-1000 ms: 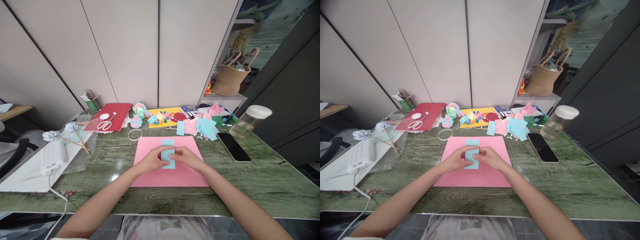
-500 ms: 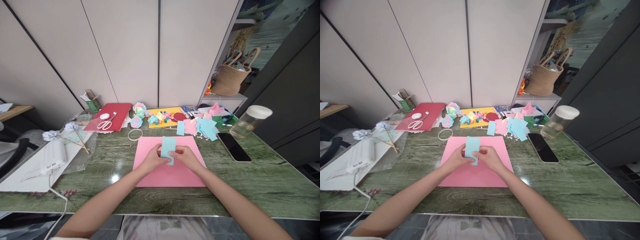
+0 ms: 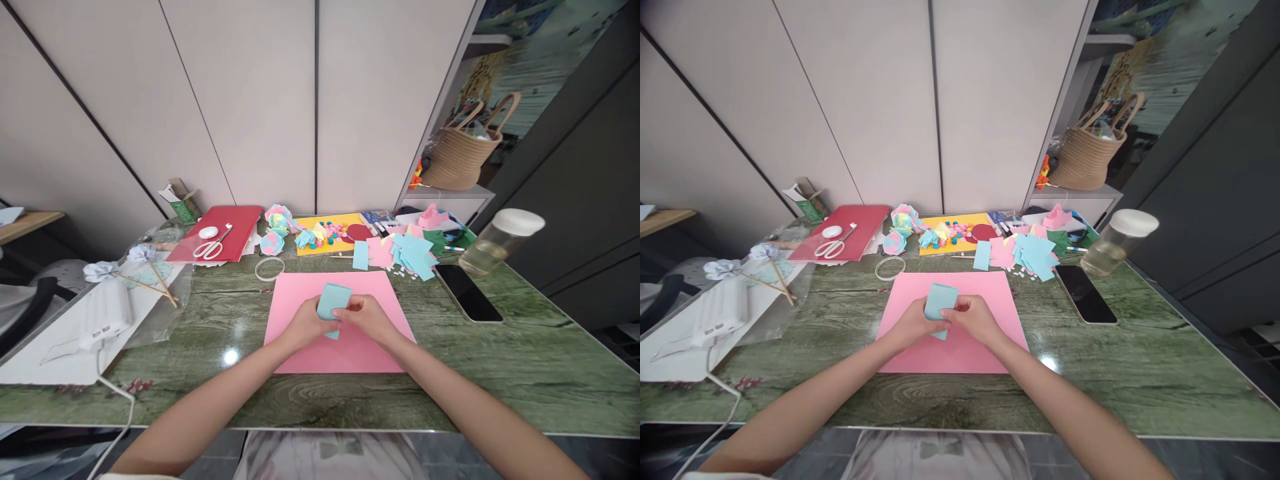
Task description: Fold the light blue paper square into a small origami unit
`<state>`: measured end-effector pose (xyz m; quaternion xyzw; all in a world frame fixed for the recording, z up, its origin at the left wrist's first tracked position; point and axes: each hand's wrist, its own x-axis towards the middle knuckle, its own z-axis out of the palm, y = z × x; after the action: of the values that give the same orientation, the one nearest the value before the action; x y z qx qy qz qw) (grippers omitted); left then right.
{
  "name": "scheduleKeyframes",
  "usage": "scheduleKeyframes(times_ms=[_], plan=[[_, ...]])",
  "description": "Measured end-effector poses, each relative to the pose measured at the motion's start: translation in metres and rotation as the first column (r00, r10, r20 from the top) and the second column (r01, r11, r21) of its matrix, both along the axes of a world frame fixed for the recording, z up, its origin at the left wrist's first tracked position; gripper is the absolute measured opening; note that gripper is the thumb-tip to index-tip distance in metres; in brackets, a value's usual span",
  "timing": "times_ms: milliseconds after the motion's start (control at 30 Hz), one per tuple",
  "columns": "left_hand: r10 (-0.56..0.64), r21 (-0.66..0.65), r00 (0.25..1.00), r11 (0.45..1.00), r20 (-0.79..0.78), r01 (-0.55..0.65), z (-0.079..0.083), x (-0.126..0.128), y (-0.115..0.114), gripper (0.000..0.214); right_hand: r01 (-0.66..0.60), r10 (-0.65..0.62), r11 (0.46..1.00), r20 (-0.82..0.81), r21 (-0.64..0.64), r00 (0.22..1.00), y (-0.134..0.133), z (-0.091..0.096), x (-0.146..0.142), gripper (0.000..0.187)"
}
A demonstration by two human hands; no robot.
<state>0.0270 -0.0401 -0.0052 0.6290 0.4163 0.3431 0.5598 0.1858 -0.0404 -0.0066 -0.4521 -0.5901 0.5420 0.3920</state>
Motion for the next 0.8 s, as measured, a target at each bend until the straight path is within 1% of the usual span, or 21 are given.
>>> scheduleKeyframes(times_ms=[100, 167, 233, 333, 400, 467, 567, 700, 800], plan=[[-0.033, -0.011, 0.999, 0.999, -0.021, 0.032, 0.002, -0.001, 0.002, 0.041, 0.005, -0.006, 1.0, -0.028, -0.005, 1.0, 0.002, 0.008, 0.004, 0.024], [-0.071, -0.017, 0.997, 0.997, -0.031, 0.07, 0.006, -0.003, 0.002, 0.044, 0.016, -0.016, 1.0, -0.011, -0.002, 1.0, 0.003, 0.013, 0.008, 0.022], [-0.099, -0.027, 0.994, 0.995, -0.037, 0.098, 0.008, -0.004, 0.001, 0.04, 0.024, -0.024, 1.0, 0.031, 0.01, 0.999, 0.004, 0.015, 0.01, 0.022], [-0.113, -0.077, 0.992, 0.991, -0.062, 0.108, 0.008, -0.004, 0.0, 0.029, 0.05, -0.051, 0.999, 0.075, 0.019, 0.996, 0.003, 0.015, 0.009, 0.025], [-0.107, -0.133, 0.991, 0.987, -0.079, 0.095, 0.007, -0.004, -0.001, 0.023, 0.07, -0.071, 0.997, 0.085, 0.017, 0.994, 0.002, 0.013, 0.007, 0.026], [-0.082, -0.167, 0.992, 0.984, -0.093, 0.065, 0.006, -0.003, -0.001, 0.025, 0.084, -0.085, 0.996, 0.094, 0.018, 0.992, 0.001, 0.011, 0.004, 0.027], [-0.054, -0.162, 0.995, 0.986, -0.087, 0.039, 0.005, -0.003, -0.002, 0.031, 0.082, -0.085, 0.996, 0.088, 0.027, 0.992, 0.001, 0.01, 0.004, 0.025], [-0.087, -0.142, 0.995, 0.987, -0.048, 0.079, 0.004, -0.005, 0.0, 0.028, 0.073, -0.074, 0.997, 0.022, 0.032, 0.997, 0.003, 0.012, 0.007, 0.023], [-0.106, -0.115, 0.993, 0.988, -0.054, 0.099, 0.004, -0.006, 0.001, 0.025, 0.098, -0.099, 0.995, 0.022, 0.03, 0.995, 0.004, 0.014, 0.009, 0.026]])
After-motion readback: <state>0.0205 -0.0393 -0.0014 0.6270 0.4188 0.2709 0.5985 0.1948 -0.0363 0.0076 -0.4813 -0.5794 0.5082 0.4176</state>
